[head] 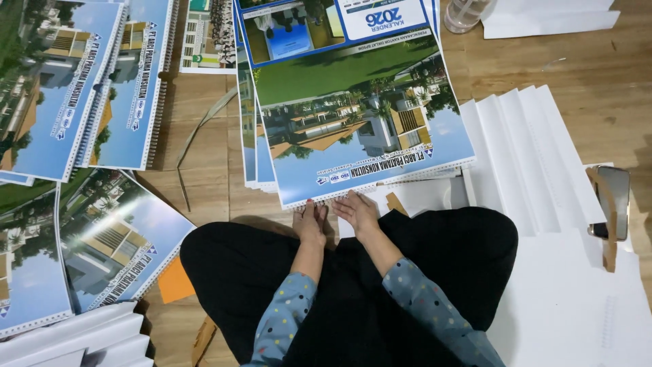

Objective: The person is organizing and stacking printed calendars and white paper inserts on the floor of a print shop.

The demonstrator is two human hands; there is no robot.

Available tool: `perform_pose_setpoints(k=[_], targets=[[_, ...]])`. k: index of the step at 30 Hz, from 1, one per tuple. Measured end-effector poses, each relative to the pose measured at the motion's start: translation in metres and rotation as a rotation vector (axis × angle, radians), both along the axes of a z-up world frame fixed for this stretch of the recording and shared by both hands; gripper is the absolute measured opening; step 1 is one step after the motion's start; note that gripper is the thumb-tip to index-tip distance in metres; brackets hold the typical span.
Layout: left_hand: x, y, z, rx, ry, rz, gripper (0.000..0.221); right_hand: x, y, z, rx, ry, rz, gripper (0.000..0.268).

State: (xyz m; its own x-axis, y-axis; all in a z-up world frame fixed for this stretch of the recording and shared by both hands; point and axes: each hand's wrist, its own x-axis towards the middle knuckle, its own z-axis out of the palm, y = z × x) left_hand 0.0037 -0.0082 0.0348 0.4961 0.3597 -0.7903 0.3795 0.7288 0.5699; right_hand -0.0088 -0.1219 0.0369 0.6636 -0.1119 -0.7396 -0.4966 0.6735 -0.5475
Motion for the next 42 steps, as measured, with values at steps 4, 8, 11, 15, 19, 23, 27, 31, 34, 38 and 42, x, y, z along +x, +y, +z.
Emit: perform_pose_setpoints(k=[4,8,11,15,19,23,27,31,34,38,42], targets=[[0.000,0.002,-0.008,0.009,0.009,0.013,0.025,-0.001,0.000,-0.003,0.004,-0.011,0.009,0.040],[0.001,0.003,-0.019,0.038,0.016,0.023,0.026,0.003,0.001,-0.003,0.050,0.015,0.003,0.040],[0.000,0.005,-0.025,0.060,0.013,0.019,0.025,0.003,0.000,-0.009,-0.109,-0.012,0.006,0.054],[0.001,0.006,-0.016,0.114,0.021,0.010,0.028,0.004,0.004,-0.011,-0.282,-0.050,-0.072,0.061],[-0.001,0.009,-0.031,0.049,-0.013,0.075,0.022,0.003,0.001,-0.007,-0.248,-0.063,-0.105,0.069],[-0.002,0.011,-0.029,0.049,-0.006,0.059,0.026,0.002,-0.005,0.004,-0.251,-0.061,-0.112,0.038],[-0.001,0.015,-0.027,0.040,-0.031,0.107,0.048,0.002,-0.007,-0.001,-0.229,-0.071,-0.137,0.032],[0.001,0.019,-0.025,-0.013,-0.011,0.117,0.033,0.003,-0.010,-0.002,-0.190,-0.071,-0.122,0.028],[0.004,0.025,-0.049,-0.046,-0.017,0.106,0.025,0.004,-0.013,-0.011,-0.191,-0.076,-0.147,0.022],[0.004,0.024,-0.034,-0.065,-0.018,0.107,0.030,0.002,-0.016,-0.015,-0.197,-0.106,-0.159,0.021],[0.001,0.021,-0.018,-0.056,-0.035,0.090,0.032,0.003,-0.018,-0.012,-0.175,-0.095,-0.201,0.021]])
